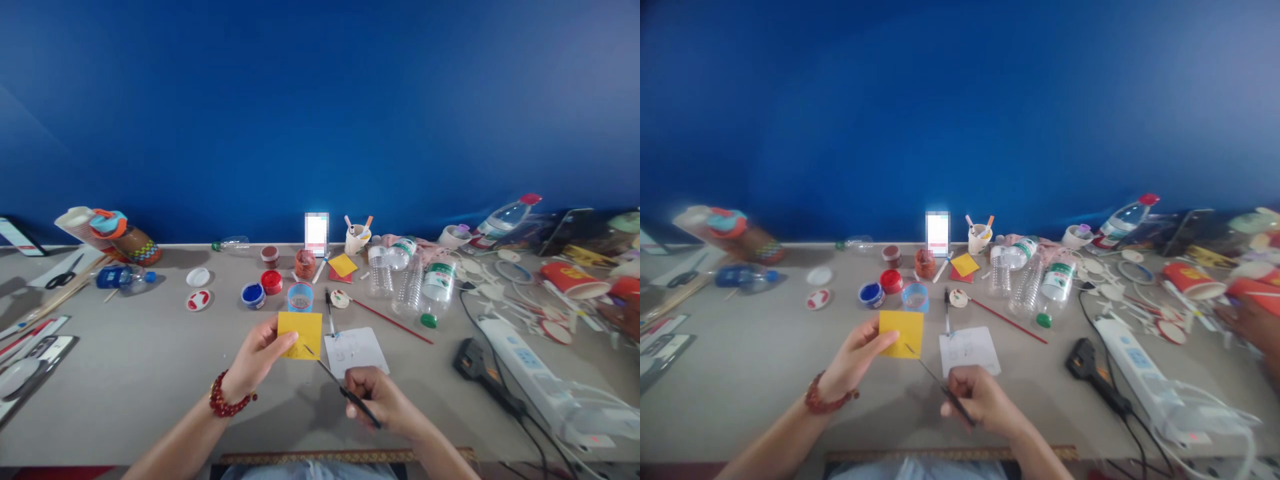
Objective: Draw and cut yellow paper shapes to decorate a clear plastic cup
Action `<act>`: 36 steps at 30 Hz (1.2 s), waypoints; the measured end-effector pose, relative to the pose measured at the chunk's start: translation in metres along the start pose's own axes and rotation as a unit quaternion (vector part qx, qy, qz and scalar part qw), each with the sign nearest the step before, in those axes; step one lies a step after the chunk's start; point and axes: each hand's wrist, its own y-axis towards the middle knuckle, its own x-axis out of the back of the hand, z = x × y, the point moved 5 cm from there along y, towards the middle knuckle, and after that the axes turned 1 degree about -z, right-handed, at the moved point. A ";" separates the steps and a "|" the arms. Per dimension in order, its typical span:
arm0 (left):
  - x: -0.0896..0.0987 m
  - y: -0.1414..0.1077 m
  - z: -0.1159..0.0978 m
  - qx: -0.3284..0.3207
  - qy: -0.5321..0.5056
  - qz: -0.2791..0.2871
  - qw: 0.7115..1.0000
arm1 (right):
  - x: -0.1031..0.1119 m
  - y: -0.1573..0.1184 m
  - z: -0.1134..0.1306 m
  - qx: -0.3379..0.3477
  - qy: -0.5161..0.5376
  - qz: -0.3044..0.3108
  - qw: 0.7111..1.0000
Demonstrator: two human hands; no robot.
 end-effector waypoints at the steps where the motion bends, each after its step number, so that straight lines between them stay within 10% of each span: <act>1: 0.000 0.000 0.001 0.003 -0.002 -0.001 1.000 | 0.000 0.000 0.000 0.002 -0.004 -0.002 1.000; 20: 0.020 0.002 0.009 -0.045 0.002 -0.131 0.990 | 0.012 -0.011 0.005 0.016 -0.048 0.032 0.998; 29: -0.001 -0.001 0.031 -0.043 -0.048 -0.150 0.987 | -0.001 0.002 0.051 0.194 0.102 -0.221 0.950; 36: -0.024 -0.007 0.038 -0.027 -0.113 -0.150 0.982 | -0.019 0.022 0.062 0.201 0.111 -0.264 0.937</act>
